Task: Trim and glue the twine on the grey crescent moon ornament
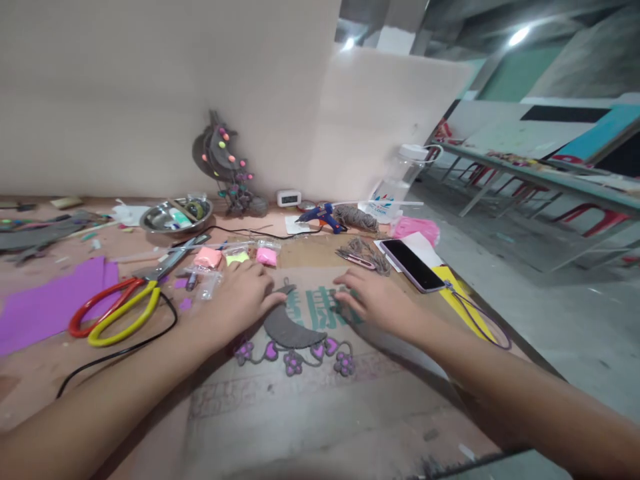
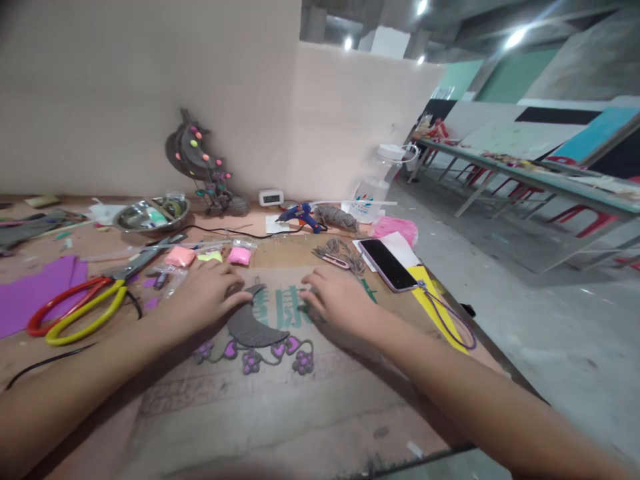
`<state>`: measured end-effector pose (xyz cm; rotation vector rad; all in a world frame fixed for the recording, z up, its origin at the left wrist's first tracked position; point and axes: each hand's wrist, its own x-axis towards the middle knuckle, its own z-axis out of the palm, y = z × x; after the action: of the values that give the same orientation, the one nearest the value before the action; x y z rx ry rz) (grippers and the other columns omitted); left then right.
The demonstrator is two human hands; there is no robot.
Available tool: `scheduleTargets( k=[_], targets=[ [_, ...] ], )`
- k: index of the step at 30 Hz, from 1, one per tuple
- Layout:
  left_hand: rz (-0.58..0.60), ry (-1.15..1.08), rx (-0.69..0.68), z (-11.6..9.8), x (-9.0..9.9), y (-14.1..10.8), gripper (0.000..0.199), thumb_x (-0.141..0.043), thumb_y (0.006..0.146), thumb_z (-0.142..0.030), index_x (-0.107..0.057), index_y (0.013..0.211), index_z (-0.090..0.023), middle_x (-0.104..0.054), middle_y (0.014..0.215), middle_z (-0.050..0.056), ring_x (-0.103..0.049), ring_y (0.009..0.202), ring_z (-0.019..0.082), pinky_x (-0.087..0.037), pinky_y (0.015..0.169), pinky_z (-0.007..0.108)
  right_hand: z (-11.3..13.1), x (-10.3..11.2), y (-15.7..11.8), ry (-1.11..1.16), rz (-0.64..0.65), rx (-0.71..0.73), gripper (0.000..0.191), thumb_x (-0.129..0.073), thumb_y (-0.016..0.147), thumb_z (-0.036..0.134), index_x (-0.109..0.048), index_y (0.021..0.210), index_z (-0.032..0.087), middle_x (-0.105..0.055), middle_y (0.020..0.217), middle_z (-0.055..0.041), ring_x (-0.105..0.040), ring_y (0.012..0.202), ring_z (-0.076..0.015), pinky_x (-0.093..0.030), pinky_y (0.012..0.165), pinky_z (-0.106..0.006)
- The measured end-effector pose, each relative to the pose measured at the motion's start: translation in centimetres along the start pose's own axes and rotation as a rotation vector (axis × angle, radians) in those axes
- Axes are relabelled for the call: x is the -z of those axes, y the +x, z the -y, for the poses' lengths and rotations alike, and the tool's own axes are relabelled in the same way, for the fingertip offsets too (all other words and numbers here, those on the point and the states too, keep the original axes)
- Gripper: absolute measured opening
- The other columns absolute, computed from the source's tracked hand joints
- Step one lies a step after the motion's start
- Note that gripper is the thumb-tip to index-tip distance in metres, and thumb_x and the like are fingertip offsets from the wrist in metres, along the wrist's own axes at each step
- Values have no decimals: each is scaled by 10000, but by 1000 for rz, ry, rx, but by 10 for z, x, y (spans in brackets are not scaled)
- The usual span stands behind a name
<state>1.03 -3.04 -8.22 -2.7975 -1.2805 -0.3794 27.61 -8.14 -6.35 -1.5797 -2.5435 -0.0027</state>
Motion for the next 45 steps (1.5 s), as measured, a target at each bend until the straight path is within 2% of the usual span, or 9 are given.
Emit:
scheduleTargets(
  k=[4,11,16,20,26,31,37,41,45],
  targets=[
    [62,-168,82,-14,2,-5,298,-632,742,-450,-631,812,-161,-632,928,125,-544,958,310,-382,816,403,33,-2,1,127,75,59,282,-432,917,356,-617,1037,181,-633,955,-73,-583,861,-191,-416,752,-286],
    [102,-446,218,-15,15,7,239,-614,744,-384,-521,834,-184,-594,730,-5,-573,662,163,-403,545,241,44,-9,21,650,136,8,345,-463,888,408,-613,1093,176,-657,1026,-60,-597,864,-167,-429,744,-264],
    [-215,-735,128,-24,51,15,235,-585,785,-356,-503,926,-187,-571,800,-4,-541,699,135,-412,604,240,54,9,33,788,13,133,298,-472,881,370,-599,731,147,-530,641,30,-475,597,-92,-351,556,-201],
    [-414,-955,116,-30,64,10,352,-522,831,-423,-474,1095,-196,-585,988,57,-568,832,167,-446,672,265,56,34,44,832,-202,58,319,-449,889,348,-552,667,144,-454,601,40,-417,557,-76,-317,511,-190],
    [-258,-595,172,-41,60,0,262,-578,776,-451,-552,746,-192,-562,675,-11,-513,627,152,-376,564,264,65,53,43,631,-510,3,244,-519,852,290,-574,659,151,-500,586,31,-436,525,-74,-350,507,-190],
    [-193,-546,88,-47,59,-2,222,-484,859,-361,-627,803,-201,-661,798,23,-577,732,185,-412,647,292,71,49,36,504,-620,70,167,-539,838,270,-622,735,168,-617,702,-18,-554,656,-125,-432,628,-234],
    [-47,-487,94,-31,65,-2,295,-361,911,-301,-630,829,-211,-660,788,23,-584,740,187,-427,643,291,61,49,36,624,-523,-22,228,-524,851,285,-594,677,156,-570,619,8,-501,541,-89,-393,514,-204],
    [-140,-525,139,-18,73,0,213,-503,859,-360,-675,854,-236,-689,815,1,-605,762,183,-441,667,279,58,52,36,696,-504,-48,231,-533,846,276,-588,661,149,-514,545,37,-428,463,-62,-319,428,-180],
    [-201,-583,99,-22,78,-1,267,-444,889,-382,-659,928,-229,-684,867,8,-599,806,177,-439,708,278,64,54,33,656,-497,-30,220,-546,839,244,-603,649,149,-537,551,31,-447,485,-67,-332,454,-178]
  ],
)
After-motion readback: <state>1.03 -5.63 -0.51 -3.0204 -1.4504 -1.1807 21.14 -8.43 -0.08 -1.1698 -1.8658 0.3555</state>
